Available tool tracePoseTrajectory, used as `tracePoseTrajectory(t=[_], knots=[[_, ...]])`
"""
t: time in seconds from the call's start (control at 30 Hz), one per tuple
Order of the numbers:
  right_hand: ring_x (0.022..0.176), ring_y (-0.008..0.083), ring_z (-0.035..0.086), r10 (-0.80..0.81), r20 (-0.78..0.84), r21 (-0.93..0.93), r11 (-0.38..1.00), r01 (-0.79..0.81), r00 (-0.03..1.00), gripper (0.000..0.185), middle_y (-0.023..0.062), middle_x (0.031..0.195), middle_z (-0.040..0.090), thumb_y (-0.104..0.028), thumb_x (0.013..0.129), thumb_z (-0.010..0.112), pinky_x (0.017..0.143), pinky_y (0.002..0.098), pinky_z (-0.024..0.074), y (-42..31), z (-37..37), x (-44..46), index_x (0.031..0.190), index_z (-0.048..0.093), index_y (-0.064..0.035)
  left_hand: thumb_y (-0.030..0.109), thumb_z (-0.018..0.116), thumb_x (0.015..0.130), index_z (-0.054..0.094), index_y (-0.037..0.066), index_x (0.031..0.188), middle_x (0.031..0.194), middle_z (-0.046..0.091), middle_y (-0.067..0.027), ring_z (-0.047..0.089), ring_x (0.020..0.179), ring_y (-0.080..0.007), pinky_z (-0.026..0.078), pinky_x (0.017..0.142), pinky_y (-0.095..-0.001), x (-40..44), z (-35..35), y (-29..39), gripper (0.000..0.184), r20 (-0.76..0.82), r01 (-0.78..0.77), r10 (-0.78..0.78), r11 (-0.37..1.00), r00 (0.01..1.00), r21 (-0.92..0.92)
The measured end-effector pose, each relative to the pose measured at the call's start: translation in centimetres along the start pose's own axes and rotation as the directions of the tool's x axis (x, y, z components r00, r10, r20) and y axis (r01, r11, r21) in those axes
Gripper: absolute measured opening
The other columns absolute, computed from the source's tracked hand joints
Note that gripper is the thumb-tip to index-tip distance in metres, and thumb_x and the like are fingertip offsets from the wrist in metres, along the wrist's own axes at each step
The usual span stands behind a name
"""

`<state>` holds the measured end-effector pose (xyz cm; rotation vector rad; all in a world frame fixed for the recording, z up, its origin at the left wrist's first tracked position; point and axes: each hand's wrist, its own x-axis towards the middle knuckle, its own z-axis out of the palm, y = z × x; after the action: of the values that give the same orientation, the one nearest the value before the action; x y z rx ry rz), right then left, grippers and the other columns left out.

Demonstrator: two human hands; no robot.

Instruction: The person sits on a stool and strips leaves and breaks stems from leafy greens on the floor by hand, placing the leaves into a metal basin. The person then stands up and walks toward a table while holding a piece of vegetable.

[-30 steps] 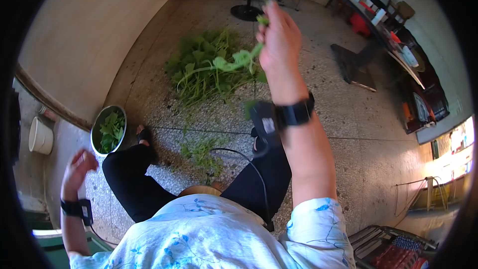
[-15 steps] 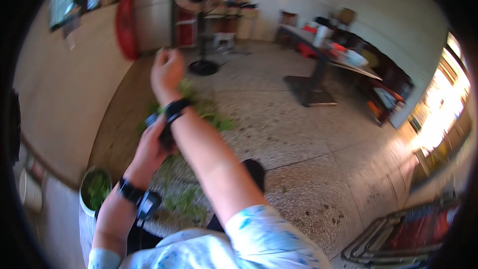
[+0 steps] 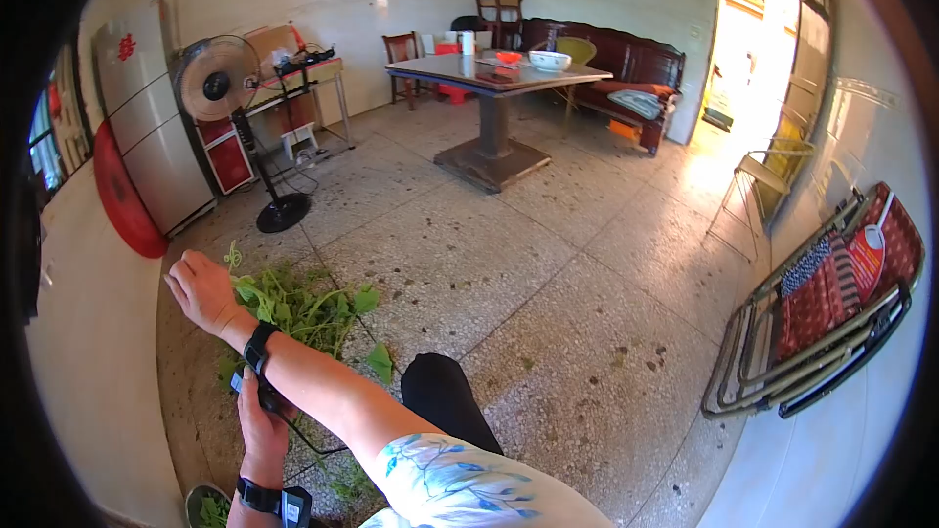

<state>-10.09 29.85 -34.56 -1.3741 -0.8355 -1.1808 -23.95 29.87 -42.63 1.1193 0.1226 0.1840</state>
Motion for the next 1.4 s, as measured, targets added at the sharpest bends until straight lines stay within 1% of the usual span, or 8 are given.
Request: tracePoseTrajectory(t=[0.2,0.4,0.6,0.83,0.9,1.1,1.23,1.4], knots=[[0.062,0.0296,0.049,0.232,-0.045,-0.051,0.971,-0.234,0.972,0.013,0.01,0.068,0.045,-0.009,0.075,0.057,0.052,0.0378,0.0395,1.9,-1.8,-3.6,0.071,0.045,-0.0053,0.056,0.034,0.083,0.046,0.008,0.105,0.083,0.058,-0.0041,0.057,0.065,-0.0143,0.046,0.05,-0.0254,1.0,-3.0,-1.6,0.054,0.189,0.139,-0.175,0.973,0.966,0.186],[0.069,0.0308,0.052,0.694,0.226,0.012,0.699,-0.715,0.683,0.015,0.014,0.077,0.051,-0.019,0.082,0.049,0.06,0.0369,0.0411,1.4,-2.3,-13.0,0.081,0.048,-0.004,0.027,0.048,0.085,0.043,0.003,0.102,0.093,0.052,-0.0061,0.051,0.085,-0.0114,0.043,0.069,-0.0246,5.3,-11.4,-3.4,0.03,0.035,-0.087,0.085,0.748,0.996,0.658],[0.074,0.0208,0.05,0.875,0.385,0.08,0.285,-0.955,0.293,0.02,0.0086,0.08,0.051,-0.022,0.085,0.044,0.067,0.0316,0.039,1.8,-0.7,-21.2,0.09,0.051,-0.0034,0.006,0.051,0.081,0.037,0.0,0.108,0.104,0.048,-0.0075,0.046,0.1,-0.0152,0.036,0.085,-0.0282,6.3,-11.9,-8.4,0.031,0.263,-0.217,0.086,0.824,0.961,0.524],[0.072,0.0224,0.053,0.764,0.531,-0.094,0.484,-0.87,0.368,0.022,0.012,0.076,0.053,-0.021,0.08,0.049,0.064,0.0341,0.0438,3.2,-3.5,-21.8,0.085,0.053,0.0001,0.0,0.05,0.079,0.05,0.0,0.099,0.091,0.056,-0.008,0.051,0.083,-0.0136,0.042,0.074,-0.0274,6.5,-16.0,-8.2,0.021,0.15,-0.15,0.064,0.713,0.987,0.685],[0.056,0.0096,0.05,0.645,0.764,-0.088,0.059,-0.994,-0.029,0.023,0.0043,0.068,0.054,-0.022,0.079,0.054,0.049,0.0247,0.0419,3.4,-4.2,-20.1,0.087,0.053,-0.0002,-0.001,0.05,0.077,0.052,0.001,0.096,0.083,0.057,-0.0124,0.054,0.079,-0.0168,0.043,0.068,-0.0299,6.2,-16.7,-7.3,0.019,0.11,-0.173,0.149,0.532,0.983,0.829],[0.056,0.0053,0.046,0.568,0.82,-0.196,0.395,-0.897,0.07,0.015,0.0003,0.068,0.053,-0.012,0.081,0.051,0.05,0.0212,0.0374,4.2,-2.8,-18.5,0.09,0.056,-0.0022,-0.001,0.052,0.076,0.054,0.001,0.097,0.088,0.056,-0.017,0.055,0.08,-0.0316,0.044,0.068,-0.0342,5.9,-19.4,-6.3,0.021,0.026,-0.214,0.374,0.47,0.927,0.856],[0.075,0.0087,0.05,0.579,0.815,-0.131,0.218,-0.967,0.02,0.018,0.0023,0.084,0.055,-0.015,0.085,0.047,0.067,0.022,0.0408,3.8,-2.0,-18.2,0.096,0.056,-0.0041,-0.002,0.051,0.078,0.055,0.003,0.099,0.085,0.055,-0.0134,0.055,0.078,-0.0269,0.043,0.067,-0.0316,5.1,-19.1,-5.0,0.022,0.062,-0.19,0.313,0.398,0.948,0.898],[0.085,0.0119,0.048,0.516,0.803,-0.034,0.54,-0.841,0.299,0.023,0.0045,0.093,0.052,-0.019,0.087,0.046,0.073,0.0252,0.0391,2.9,-0.6,-18.5,0.1,0.056,-0.0032,-0.002,0.051,0.071,0.058,0.01,0.095,0.075,0.051,-0.0072,0.048,0.075,-0.0272,0.036,0.067,-0.0361,5.4,-19.4,-4.3,0.028,0.185,-0.286,0.415,0.198,0.891,0.937]])
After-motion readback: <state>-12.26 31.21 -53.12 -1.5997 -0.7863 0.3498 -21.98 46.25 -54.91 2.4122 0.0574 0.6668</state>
